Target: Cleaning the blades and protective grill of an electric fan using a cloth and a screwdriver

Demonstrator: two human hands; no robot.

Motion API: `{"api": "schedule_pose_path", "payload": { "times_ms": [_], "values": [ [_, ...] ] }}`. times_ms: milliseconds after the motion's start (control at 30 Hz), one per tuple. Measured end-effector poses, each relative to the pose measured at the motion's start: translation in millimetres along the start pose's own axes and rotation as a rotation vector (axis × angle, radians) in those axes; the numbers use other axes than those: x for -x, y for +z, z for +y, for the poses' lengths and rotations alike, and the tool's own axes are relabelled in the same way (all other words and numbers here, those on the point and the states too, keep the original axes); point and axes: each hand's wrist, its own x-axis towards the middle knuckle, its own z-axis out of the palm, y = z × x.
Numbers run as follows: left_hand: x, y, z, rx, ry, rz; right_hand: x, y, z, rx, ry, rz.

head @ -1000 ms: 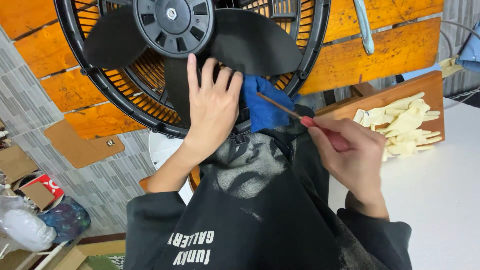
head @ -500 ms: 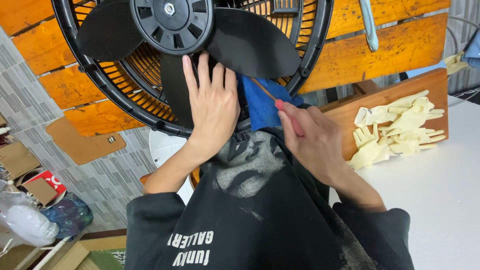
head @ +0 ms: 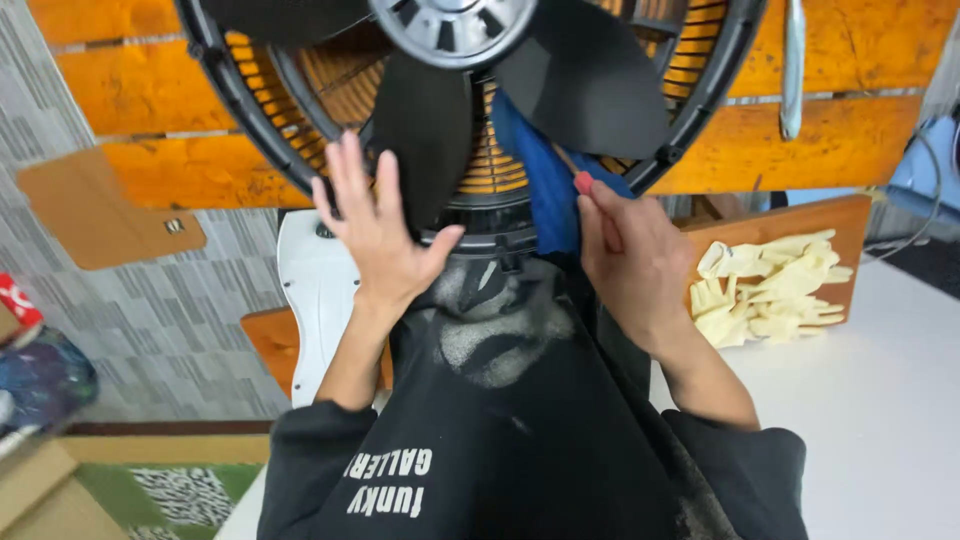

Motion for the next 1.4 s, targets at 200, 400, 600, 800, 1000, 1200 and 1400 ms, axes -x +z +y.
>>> {"api": "schedule_pose_path", "payload": {
  "times_ms": [200, 400, 600, 800, 1000, 1200, 1400],
  "values": [
    [2.5, 12.9, 5.1, -0.079, -0.004, 0.067, 8.8, -6.2, -1.7, -0.066, 0.066, -0.073],
    [4.1, 15.1, 14.2, -0.104, -0.050, 0.031, 10.8, 11.2, 9.6, -0.006, 0.017, -0.028],
    [-1.9, 1.7, 33.9, -0.282, -0.128, -0.167, -0.6, 10.4, -4.5, 0.031, -0.161, 0.033],
    [-3.0, 5.9, 37.5, -0.136, -0.156, -0.019, 1.9, -2.6, -13.8, 0.077, -0.138, -0.073],
    [-0.1, 9.1, 42.2, -0.169, -0.221, -0.053, -1.1, 15.2, -11.3, 0.107, -0.203, 0.015],
    [-7.9, 9.8, 53.4, -0.220, -0.191, -0.072, 0.5, 27.2, -11.2, 0.069, -0.152, 0.112],
    [-2.8, 11.0, 57.7, -0.246, -0.208, -0.111, -10.3, 4.4, -24.4, 0.208, 0.009, -0.046]
  ]
}}
